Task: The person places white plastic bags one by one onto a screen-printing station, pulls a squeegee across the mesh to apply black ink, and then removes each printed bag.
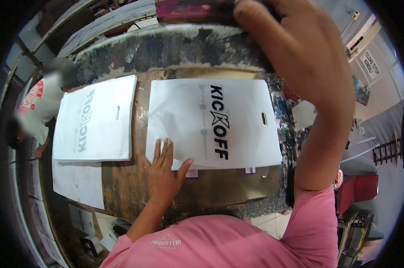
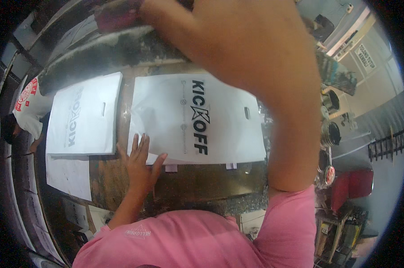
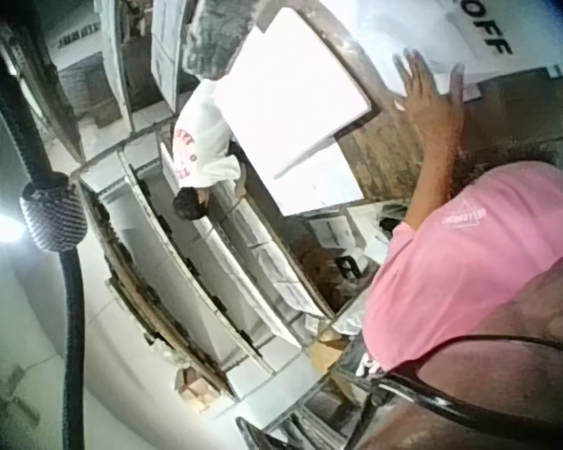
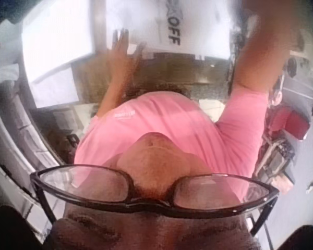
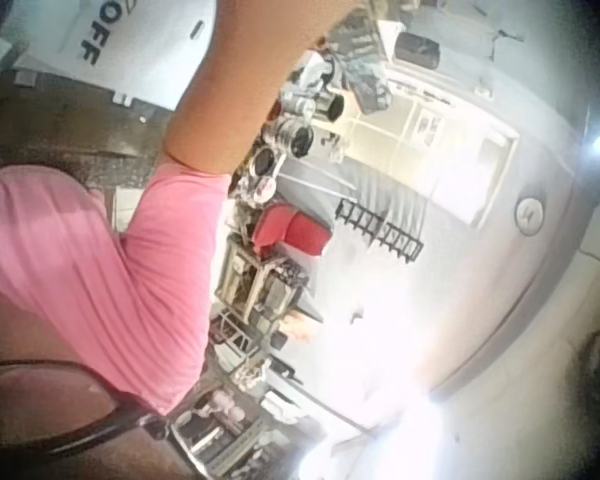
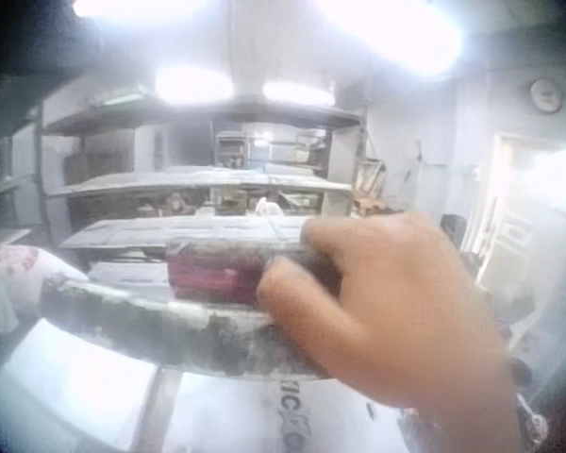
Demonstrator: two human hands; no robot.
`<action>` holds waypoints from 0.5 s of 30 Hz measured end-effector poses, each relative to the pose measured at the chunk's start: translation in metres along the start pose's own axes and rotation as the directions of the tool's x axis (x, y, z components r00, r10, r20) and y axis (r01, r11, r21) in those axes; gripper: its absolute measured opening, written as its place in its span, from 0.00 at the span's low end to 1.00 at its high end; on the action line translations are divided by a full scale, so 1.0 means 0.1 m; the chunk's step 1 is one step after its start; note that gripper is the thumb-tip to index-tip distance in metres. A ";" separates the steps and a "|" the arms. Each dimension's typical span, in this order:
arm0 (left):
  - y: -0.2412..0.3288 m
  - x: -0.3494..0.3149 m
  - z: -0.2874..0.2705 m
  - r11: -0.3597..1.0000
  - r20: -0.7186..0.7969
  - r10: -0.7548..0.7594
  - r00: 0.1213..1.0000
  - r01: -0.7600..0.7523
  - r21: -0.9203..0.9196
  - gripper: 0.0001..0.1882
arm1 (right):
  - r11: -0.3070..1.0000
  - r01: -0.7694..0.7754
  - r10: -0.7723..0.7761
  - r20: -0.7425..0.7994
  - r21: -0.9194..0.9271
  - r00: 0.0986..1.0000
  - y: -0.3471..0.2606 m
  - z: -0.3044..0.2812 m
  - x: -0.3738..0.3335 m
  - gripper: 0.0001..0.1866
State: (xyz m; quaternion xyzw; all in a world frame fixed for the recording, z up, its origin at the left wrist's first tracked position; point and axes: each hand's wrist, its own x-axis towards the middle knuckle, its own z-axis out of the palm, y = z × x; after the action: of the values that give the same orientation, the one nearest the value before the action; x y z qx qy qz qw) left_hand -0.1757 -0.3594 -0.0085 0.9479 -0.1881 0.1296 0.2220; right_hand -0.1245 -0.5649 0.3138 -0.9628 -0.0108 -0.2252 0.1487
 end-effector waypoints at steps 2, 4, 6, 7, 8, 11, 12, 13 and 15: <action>0.16 0.42 -0.19 0.984 -0.170 0.026 0.985 -0.055 -0.169 0.23 | 0.999 0.001 0.001 -0.059 0.037 0.998 0.01 0.05 0.05 0.23; 0.18 0.59 -0.36 0.964 -0.231 -0.074 0.970 0.010 -0.267 0.20 | 0.977 0.210 -0.208 -0.289 -0.024 0.935 0.14 0.26 0.03 0.21; 0.07 0.55 -0.35 0.936 -0.268 -0.209 0.941 0.113 -0.333 0.18 | 0.921 0.378 -0.381 -0.420 -0.094 0.824 0.30 0.42 0.05 0.20; -0.04 0.46 -0.32 0.912 -0.281 -0.256 0.925 0.135 -0.388 0.19 | 0.933 0.354 -0.350 -0.389 -0.064 0.852 0.37 0.38 0.06 0.20; -0.19 0.36 -0.29 0.883 -0.290 -0.303 0.908 0.153 -0.443 0.21 | 0.944 0.327 -0.318 -0.356 -0.034 0.879 0.44 0.33 0.06 0.20; -0.81 0.16 -0.51 0.811 -0.254 -0.475 0.843 0.306 -0.498 0.24 | 0.948 0.318 -0.303 -0.264 0.016 0.916 0.55 0.38 0.06 0.22; -1.05 0.09 -0.63 0.803 -0.251 -0.498 0.830 0.333 -0.493 0.23 | 0.939 0.342 -0.337 -0.267 -0.029 0.903 0.57 0.36 0.06 0.23; -1.29 0.04 -0.76 0.795 -0.251 -0.523 0.814 0.360 -0.488 0.23 | 0.938 0.341 -0.344 -0.251 -0.058 0.905 0.55 0.33 0.03 0.23; -1.74 0.00 -0.99 0.847 -0.295 -0.483 0.825 0.354 -0.395 0.23 | 0.943 0.310 -0.329 -0.192 -0.121 0.925 0.46 0.32 -0.09 0.22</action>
State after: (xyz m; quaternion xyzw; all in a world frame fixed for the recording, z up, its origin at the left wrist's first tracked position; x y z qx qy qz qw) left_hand -0.1199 -0.1684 0.0127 0.8721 0.0559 0.2270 0.4299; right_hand -0.1146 -0.5992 0.2695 -0.9246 -0.1420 -0.3470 0.0678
